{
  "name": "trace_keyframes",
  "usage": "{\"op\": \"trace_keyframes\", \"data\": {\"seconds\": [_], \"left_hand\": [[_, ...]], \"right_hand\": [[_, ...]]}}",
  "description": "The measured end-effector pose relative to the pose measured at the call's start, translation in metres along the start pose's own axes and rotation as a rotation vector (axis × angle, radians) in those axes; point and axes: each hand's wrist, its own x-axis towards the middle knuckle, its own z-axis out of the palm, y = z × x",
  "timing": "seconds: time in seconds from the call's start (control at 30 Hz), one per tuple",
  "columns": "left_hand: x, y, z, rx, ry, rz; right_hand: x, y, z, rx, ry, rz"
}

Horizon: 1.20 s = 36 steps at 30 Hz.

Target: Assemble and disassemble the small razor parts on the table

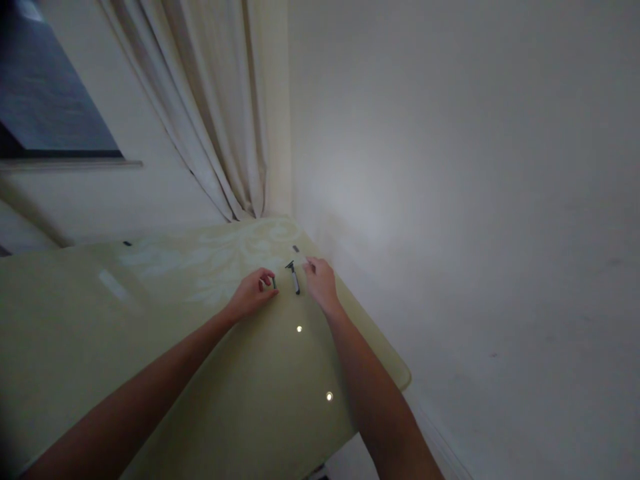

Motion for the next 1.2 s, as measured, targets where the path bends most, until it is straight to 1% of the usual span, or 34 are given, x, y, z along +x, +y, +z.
{"op": "trace_keyframes", "data": {"seconds": [0.07, 0.17, 0.33, 0.5, 0.63, 0.77, 0.9, 0.97, 1.03, 1.1, 1.17, 1.2], "left_hand": [[0.009, -0.003, 0.007, 0.043, 0.011, -0.017], [0.015, -0.002, 0.011, 0.115, 0.025, -0.040], [0.012, 0.000, 0.012, 0.189, -0.001, -0.052], [0.009, 0.001, 0.010, 0.201, -0.014, -0.055], [0.009, 0.000, 0.012, 0.191, -0.007, -0.055], [0.009, -0.002, 0.013, 0.174, -0.001, -0.058], [0.010, -0.003, 0.014, 0.150, 0.014, -0.062], [0.011, -0.002, 0.014, 0.130, 0.020, -0.058], [0.011, -0.003, 0.012, 0.102, 0.016, -0.045], [0.006, -0.008, 0.005, 0.072, 0.003, -0.025], [-0.004, -0.020, -0.008, 0.055, -0.001, -0.008], [-0.012, -0.028, -0.018, 0.058, 0.003, -0.006]], "right_hand": [[0.001, 0.006, 0.001, -0.081, 0.006, 0.037], [0.001, 0.014, 0.001, -0.178, 0.016, 0.086], [-0.004, 0.019, 0.004, -0.294, -0.048, 0.082], [-0.006, 0.020, 0.007, -0.378, -0.023, 0.100], [-0.003, 0.024, 0.011, -0.410, -0.042, 0.103], [0.000, 0.028, 0.012, -0.386, -0.034, 0.103], [-0.002, 0.027, 0.008, -0.356, 0.028, 0.135], [-0.003, 0.025, 0.006, -0.351, 0.061, 0.103], [-0.005, 0.023, 0.007, -0.349, 0.065, 0.044], [-0.006, 0.020, 0.009, -0.355, 0.047, -0.002], [-0.009, 0.016, 0.013, -0.370, 0.015, -0.039], [-0.010, 0.014, 0.015, -0.380, -0.005, -0.057]]}}
